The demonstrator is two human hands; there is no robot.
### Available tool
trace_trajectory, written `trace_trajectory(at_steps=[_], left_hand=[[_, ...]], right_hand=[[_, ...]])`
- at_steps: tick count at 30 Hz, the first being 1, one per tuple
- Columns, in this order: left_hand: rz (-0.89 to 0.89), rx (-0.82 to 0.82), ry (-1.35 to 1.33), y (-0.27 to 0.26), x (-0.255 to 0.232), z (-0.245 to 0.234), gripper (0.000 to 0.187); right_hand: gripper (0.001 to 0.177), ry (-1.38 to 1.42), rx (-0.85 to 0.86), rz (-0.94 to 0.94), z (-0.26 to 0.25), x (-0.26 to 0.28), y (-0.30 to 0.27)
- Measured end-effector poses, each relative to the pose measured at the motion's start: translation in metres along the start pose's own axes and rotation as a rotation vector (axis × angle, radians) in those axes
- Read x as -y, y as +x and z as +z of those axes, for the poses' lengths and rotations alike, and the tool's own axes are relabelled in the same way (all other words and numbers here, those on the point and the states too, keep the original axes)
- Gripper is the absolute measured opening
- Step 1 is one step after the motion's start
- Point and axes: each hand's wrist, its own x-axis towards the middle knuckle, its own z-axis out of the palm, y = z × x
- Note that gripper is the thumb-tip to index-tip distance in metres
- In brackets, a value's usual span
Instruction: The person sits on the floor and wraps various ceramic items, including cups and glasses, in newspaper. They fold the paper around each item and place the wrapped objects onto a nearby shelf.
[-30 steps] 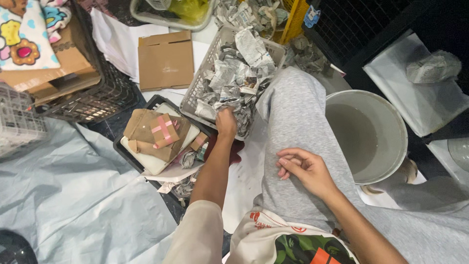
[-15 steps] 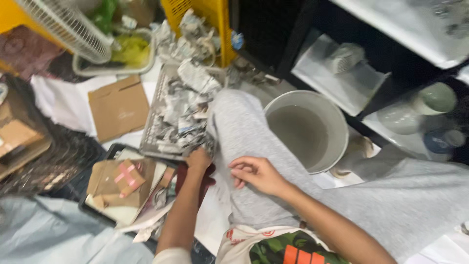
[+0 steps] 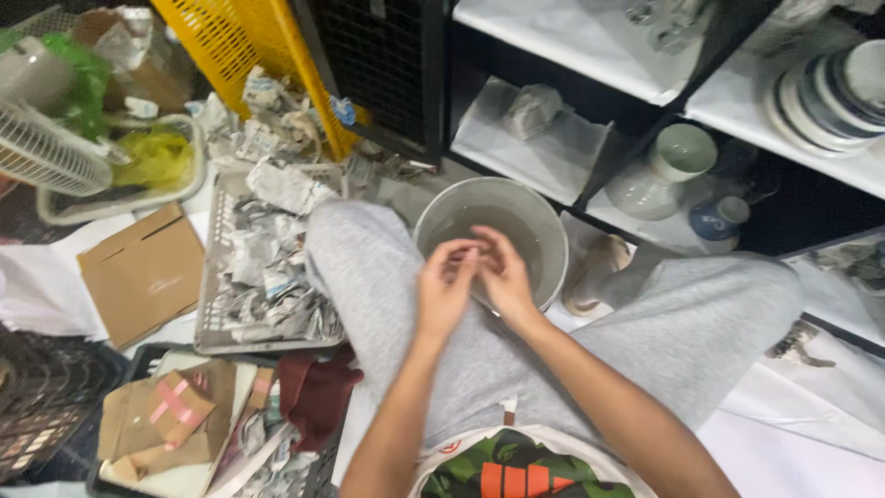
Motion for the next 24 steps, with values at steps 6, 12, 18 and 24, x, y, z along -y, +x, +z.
trace_trajectory(at_steps=[6, 12, 18, 24], left_hand=[[-0.154, 0.089, -0.042, 0.01, 0.062, 0.035, 0.026], [-0.164, 0.124, 0.167, -0.011, 0.063, 0.02, 0.026], [-0.292, 0.132, 0.1, -0.018, 0.056, 0.019, 0.028], [-0.388, 0.117, 0.117, -0.013, 0.064, 0.019, 0.027]], right_hand=[[0.058, -0.243, -0.284, -0.278, -0.061, 0.055, 0.056], [0.064, -0.403, -0.265, -0.511, -0.054, 0.164, 0.168], [0.085, -0.902, -0.495, -0.641, -0.049, 0.231, 0.284], [0.076, -0.822, -0.416, -0.418, -0.068, 0.225, 0.36]])
